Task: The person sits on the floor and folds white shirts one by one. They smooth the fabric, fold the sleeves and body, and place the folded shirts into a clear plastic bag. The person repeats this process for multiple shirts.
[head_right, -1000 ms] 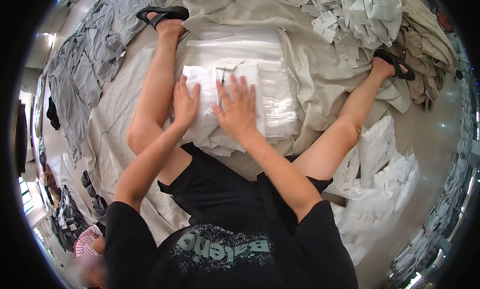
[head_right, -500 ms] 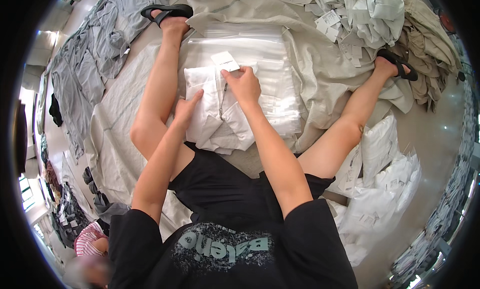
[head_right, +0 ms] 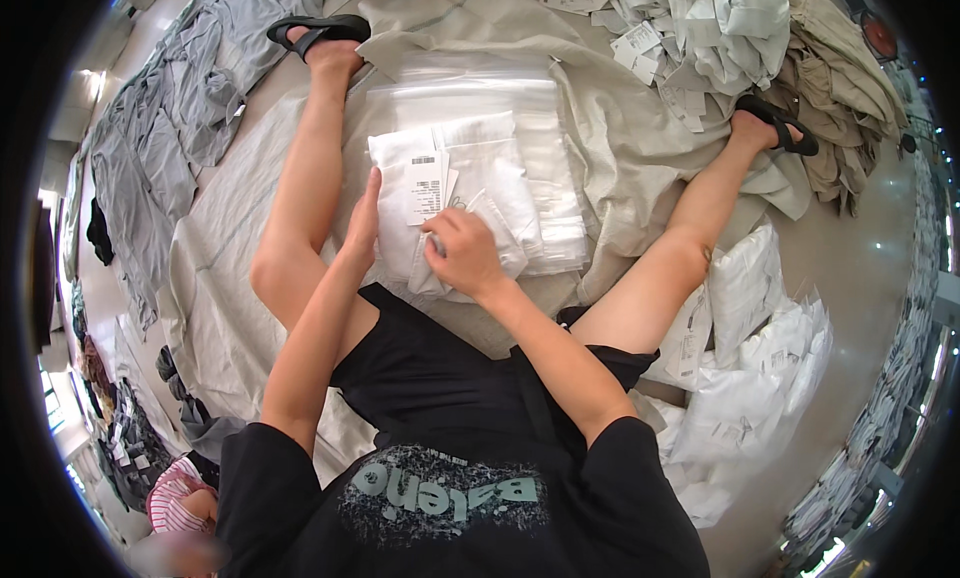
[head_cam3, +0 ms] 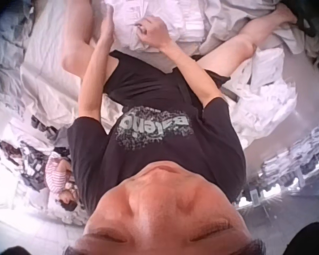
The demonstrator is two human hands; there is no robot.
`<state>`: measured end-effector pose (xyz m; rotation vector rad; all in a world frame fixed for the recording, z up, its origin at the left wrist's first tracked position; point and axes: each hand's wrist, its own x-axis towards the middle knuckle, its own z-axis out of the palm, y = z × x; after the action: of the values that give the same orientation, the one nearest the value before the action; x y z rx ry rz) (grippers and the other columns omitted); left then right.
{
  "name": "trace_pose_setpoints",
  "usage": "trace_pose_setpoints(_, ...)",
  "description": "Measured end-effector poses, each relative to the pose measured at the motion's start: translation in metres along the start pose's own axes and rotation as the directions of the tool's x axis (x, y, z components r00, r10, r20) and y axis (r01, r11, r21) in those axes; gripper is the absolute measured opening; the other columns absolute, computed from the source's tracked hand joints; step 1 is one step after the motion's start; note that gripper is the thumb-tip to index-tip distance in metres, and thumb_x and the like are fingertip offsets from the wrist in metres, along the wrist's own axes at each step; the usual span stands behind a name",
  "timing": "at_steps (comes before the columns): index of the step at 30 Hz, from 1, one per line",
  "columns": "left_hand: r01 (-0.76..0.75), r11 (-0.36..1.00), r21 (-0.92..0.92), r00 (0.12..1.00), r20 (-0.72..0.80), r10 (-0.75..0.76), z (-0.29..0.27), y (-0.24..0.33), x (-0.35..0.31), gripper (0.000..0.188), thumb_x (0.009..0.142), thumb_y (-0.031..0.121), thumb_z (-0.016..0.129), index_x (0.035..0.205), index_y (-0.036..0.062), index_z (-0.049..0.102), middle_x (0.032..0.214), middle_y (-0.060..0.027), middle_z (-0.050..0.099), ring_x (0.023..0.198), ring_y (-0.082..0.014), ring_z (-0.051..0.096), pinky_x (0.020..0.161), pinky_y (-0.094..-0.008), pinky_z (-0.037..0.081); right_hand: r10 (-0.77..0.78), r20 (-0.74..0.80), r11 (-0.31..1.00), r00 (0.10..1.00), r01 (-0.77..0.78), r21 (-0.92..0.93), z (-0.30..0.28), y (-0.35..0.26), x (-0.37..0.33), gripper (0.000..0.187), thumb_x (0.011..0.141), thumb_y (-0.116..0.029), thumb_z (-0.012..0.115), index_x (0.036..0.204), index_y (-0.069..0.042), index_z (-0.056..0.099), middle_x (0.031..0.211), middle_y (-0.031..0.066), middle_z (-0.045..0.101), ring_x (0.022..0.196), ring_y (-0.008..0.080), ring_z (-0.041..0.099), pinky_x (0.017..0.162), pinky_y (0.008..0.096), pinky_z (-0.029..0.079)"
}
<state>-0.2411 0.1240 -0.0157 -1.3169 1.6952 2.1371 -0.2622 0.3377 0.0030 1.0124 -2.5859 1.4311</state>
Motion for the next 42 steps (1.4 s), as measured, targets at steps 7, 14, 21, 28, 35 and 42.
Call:
trace_pose_setpoints(7, -0.058, 0.982, 0.178, 0.994, 0.098, 0.041, 0.005, -0.018, -0.023, 0.082, 0.090, 0.046, 0.089, 0.146, -0.0068, 0.060, 0.139, -0.0179, 0.070, 0.126, -0.0260, 0.067, 0.106, -0.0390, 0.051, 0.425, -0.159, 0.856, 0.891, -0.453, -0.248, -0.044, 0.081, 0.006, 0.085, 0.086, -0.043, 0.088, 0.148, 0.005, 0.054, 0.142, 0.0260, 0.061, 0.132, 0.0380, 0.061, 0.117, 0.0475, 0.047)
trace_pose_setpoints(14, -0.145, 0.965, 0.220, 0.987, 0.100, 0.125, 0.006, -0.027, -0.022, 0.076, 0.086, 0.038, 0.093, 0.139, -0.0084, 0.064, 0.126, -0.0189, 0.076, 0.112, -0.0252, 0.074, 0.096, -0.0394, 0.058, 0.723, 0.244, 0.608, 0.646, -0.763, 0.219, -0.066, 0.088, 0.022, 0.089, 0.081, -0.030, 0.095, 0.149, 0.009, 0.052, 0.147, 0.0256, 0.062, 0.134, 0.0325, 0.062, 0.109, 0.0399, 0.052)
trace_pose_setpoints(21, -0.368, 0.669, 0.646, 0.917, 0.131, 0.378, 0.014, -0.023, -0.047, 0.079, 0.088, 0.043, 0.088, 0.139, -0.0080, 0.057, 0.122, -0.0296, 0.075, 0.113, -0.0409, 0.075, 0.094, -0.0448, 0.059, 0.557, 0.266, 0.568, 0.787, -0.595, 0.569, -0.065, 0.057, -0.003, 0.071, 0.082, -0.020, 0.090, 0.141, 0.004, 0.059, 0.117, 0.0200, 0.078, 0.107, 0.0316, 0.077, 0.095, 0.0397, 0.059)
trace_pose_setpoints(28, -0.481, 0.415, 0.773, 0.827, 0.243, 0.507, 0.053, -0.028, -0.063, 0.065, 0.095, 0.029, 0.076, 0.140, -0.0124, 0.052, 0.112, -0.0334, 0.072, 0.098, -0.0494, 0.072, 0.081, -0.0560, 0.058, 0.581, 0.178, 0.808, 0.794, -0.590, -0.002, -0.052, 0.022, 0.000, 0.076, 0.092, -0.037, 0.077, 0.146, 0.009, 0.049, 0.124, 0.0315, 0.072, 0.114, 0.0460, 0.073, 0.097, 0.0491, 0.057)
trace_pose_setpoints(35, -0.648, 0.397, 0.650, 0.699, 0.301, 0.648, 0.103, -0.040, -0.094, 0.076, 0.084, 0.023, 0.076, 0.144, -0.0122, 0.045, 0.116, -0.0316, 0.063, 0.104, -0.0496, 0.061, 0.089, -0.0580, 0.051, 0.546, 0.135, 0.745, 0.827, -0.553, 0.372, -0.028, 0.033, 0.008, 0.093, 0.082, -0.033, 0.094, 0.149, 0.009, 0.044, 0.138, 0.0244, 0.064, 0.124, 0.0330, 0.066, 0.103, 0.0437, 0.056)
trace_pose_setpoints(42, -0.793, 0.266, 0.548, 0.566, 0.499, 0.656, 0.107, -0.074, -0.098, 0.097, 0.073, 0.023, 0.075, 0.153, -0.0153, 0.036, 0.145, -0.0355, 0.050, 0.133, -0.0496, 0.049, 0.116, -0.0552, 0.041, 0.674, 0.188, 0.496, 0.715, -0.626, 0.602, -0.039, 0.063, 0.010, 0.098, 0.079, -0.015, 0.096, 0.150, 0.010, 0.033, 0.137, 0.0240, 0.062, 0.122, 0.0284, 0.066, 0.100, 0.0384, 0.058)
